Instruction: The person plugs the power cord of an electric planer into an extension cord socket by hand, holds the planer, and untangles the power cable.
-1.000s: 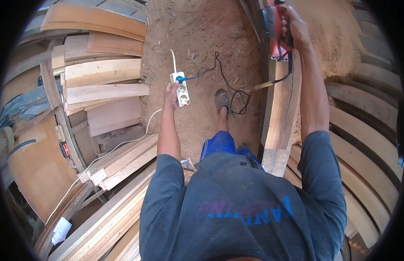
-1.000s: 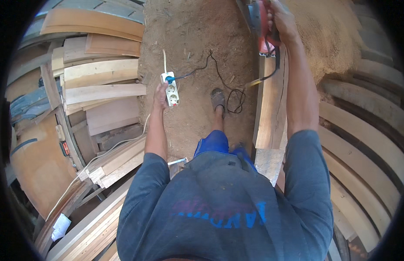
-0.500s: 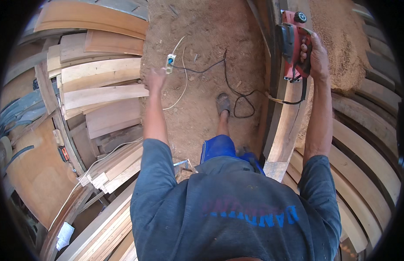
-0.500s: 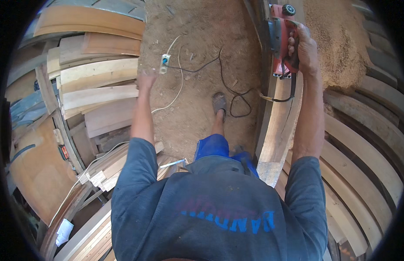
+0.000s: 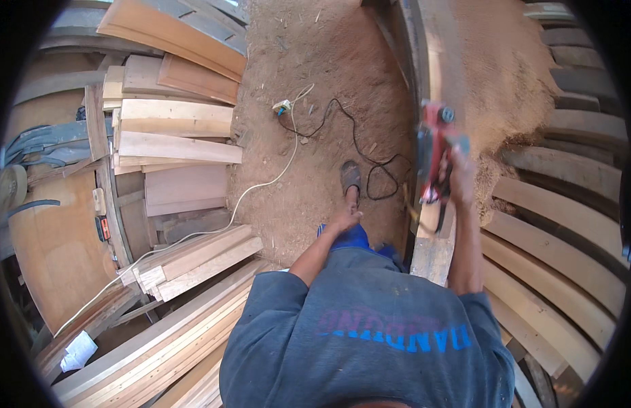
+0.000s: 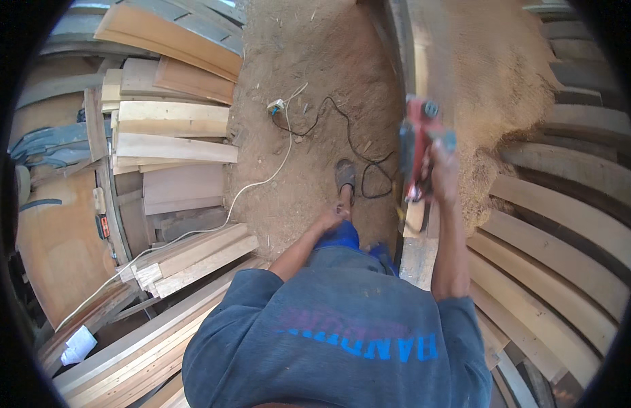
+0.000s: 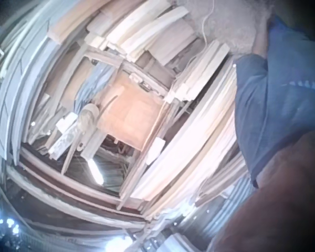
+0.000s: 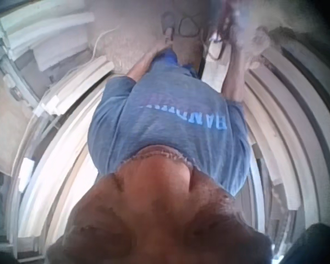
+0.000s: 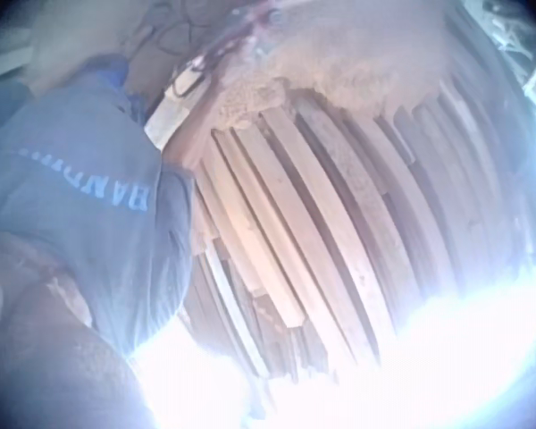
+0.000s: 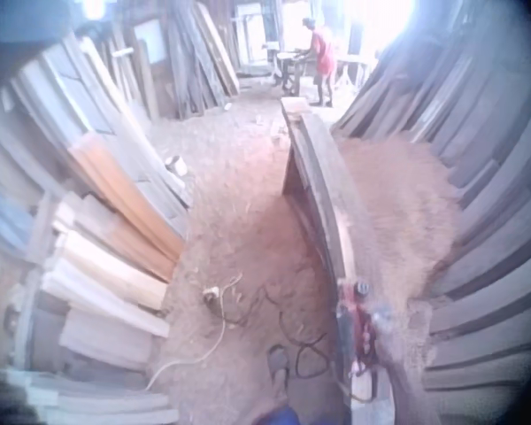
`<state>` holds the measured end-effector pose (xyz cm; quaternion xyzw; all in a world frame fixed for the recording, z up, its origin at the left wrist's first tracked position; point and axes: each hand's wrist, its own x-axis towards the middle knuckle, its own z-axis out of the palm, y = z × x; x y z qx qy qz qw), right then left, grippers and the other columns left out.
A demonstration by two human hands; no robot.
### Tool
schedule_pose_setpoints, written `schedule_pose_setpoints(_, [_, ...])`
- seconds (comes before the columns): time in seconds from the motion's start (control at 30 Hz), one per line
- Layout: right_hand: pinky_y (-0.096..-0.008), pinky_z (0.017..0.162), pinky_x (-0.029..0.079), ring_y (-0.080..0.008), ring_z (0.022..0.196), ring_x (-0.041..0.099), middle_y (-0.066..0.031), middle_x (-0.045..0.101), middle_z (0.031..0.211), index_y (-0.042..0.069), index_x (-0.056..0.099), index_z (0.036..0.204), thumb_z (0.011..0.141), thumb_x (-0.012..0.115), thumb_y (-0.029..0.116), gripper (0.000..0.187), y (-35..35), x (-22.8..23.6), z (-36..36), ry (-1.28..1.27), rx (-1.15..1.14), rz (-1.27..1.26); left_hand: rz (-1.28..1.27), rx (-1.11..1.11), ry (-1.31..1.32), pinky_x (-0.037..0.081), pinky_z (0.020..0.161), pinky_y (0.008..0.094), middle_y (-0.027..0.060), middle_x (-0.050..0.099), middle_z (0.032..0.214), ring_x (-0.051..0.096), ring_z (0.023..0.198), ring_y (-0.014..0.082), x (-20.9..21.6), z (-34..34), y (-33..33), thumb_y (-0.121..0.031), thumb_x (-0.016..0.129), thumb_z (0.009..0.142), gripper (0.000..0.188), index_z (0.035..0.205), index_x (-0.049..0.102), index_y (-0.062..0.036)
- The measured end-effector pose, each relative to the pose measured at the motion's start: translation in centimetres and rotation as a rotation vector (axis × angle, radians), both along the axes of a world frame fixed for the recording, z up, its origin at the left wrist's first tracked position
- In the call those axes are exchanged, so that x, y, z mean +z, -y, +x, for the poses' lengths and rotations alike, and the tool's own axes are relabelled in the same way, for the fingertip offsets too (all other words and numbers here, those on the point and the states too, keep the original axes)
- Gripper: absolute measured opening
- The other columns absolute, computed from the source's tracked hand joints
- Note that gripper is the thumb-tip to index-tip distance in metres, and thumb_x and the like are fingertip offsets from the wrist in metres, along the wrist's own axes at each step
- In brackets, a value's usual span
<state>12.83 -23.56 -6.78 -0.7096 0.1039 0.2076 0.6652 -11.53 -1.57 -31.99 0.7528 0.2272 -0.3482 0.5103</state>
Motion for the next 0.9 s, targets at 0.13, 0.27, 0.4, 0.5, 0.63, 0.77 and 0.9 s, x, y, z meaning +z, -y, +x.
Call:
schedule_pose_setpoints(0.13, [-0.0233,0.043,0.04,-0.0071,0.049,0.048,0.0021,0.051,0.063,0.009,0.052,0.086,0.098,0.051,0.04,0.033,4.1,0.7,-13.5,-0.031,0.007,-0.045,0.243,-0.162,0.726,0.047,0.096,0.0435,0.0288,0.062,0.117,0.061,0.11,0.04,-0.1,-1.1,6.9,-0.032,0.071,0.077,0.076,0.133,0.043,0.0105])
schedule_pose_setpoints(0.27, [-0.0234,0.046,0.04,-0.0079,0.051,0.049,0.0009,0.05,0.063,0.007,0.052,0.088,0.097,0.052,0.045,0.039,6.2,2.7,-21.3,-0.113,-0.011,-0.06,0.047,-0.801,0.456,0.05,0.09,0.0473,0.0284,0.061,0.118,0.062,0.105,0.0409,3.1,-1.5,13.4,-0.029,0.071,0.075,0.075,0.136,0.044,0.0045])
schedule_pose_setpoints(0.4, [-0.0238,0.046,0.039,-0.0079,0.05,0.047,0.0016,0.049,0.063,0.007,0.053,0.088,0.099,0.049,0.041,0.036,5.0,3.3,-18.5,-0.111,-0.002,-0.066,-0.305,-1.073,0.211,0.043,0.101,0.0428,0.0243,0.054,0.132,0.052,0.122,0.0393,6.7,-3.3,16.9,-0.03,0.073,0.077,0.067,0.135,0.049,-0.0033])
schedule_pose_setpoints(0.5, [-0.026,0.044,0.039,-0.0085,0.048,0.047,0.0018,0.05,0.063,0.008,0.054,0.082,0.1,0.048,0.035,0.034,3.1,1.4,-12.2,-0.035,-0.025,-0.13,-0.625,-0.91,0.193,0.044,0.098,0.0409,0.0225,0.058,0.125,0.054,0.119,0.0364,5.9,-5.0,17.4,-0.027,0.071,0.076,0.057,0.125,0.056,-0.0018])
schedule_pose_setpoints(0.63, [-0.0268,0.044,0.04,-0.0084,0.049,0.049,0.0023,0.053,0.063,0.008,0.06,0.081,0.099,0.05,0.034,0.034,-0.6,-0.7,-1.2,0.088,0.028,-0.076,-0.552,-0.909,0.235,0.048,0.093,0.04,0.0125,0.066,0.117,0.062,0.11,0.0293,5.0,-2.1,14.5,-0.02,0.067,0.076,0.046,0.119,0.057,-0.0082])
schedule_pose_setpoints(0.77, [-0.0252,0.044,0.041,-0.007,0.05,0.05,0.003,0.054,0.065,0.008,0.062,0.088,0.099,0.052,0.038,0.033,-3.5,0.0,8.7,0.095,0.023,-0.019,-0.245,-0.211,0.399,0.05,0.082,0.041,0.0194,0.063,0.097,0.064,0.094,0.0342,4.1,-0.5,7.1,-0.021,0.064,0.081,0.042,0.12,0.06,-0.0063])
schedule_pose_setpoints(0.9, [-0.0236,0.044,0.043,-0.0062,0.051,0.051,0.0034,0.054,0.069,0.011,0.058,0.097,0.099,0.052,0.042,0.032,-3.3,-0.4,12.0,0.097,0.08,0.14,0.399,-0.079,0.195,0.053,0.074,0.0425,0.0195,0.07,0.091,0.068,0.085,0.0382,3.1,0.8,-2.1,-0.025,0.063,0.083,0.022,0.096,0.077,-0.0128])
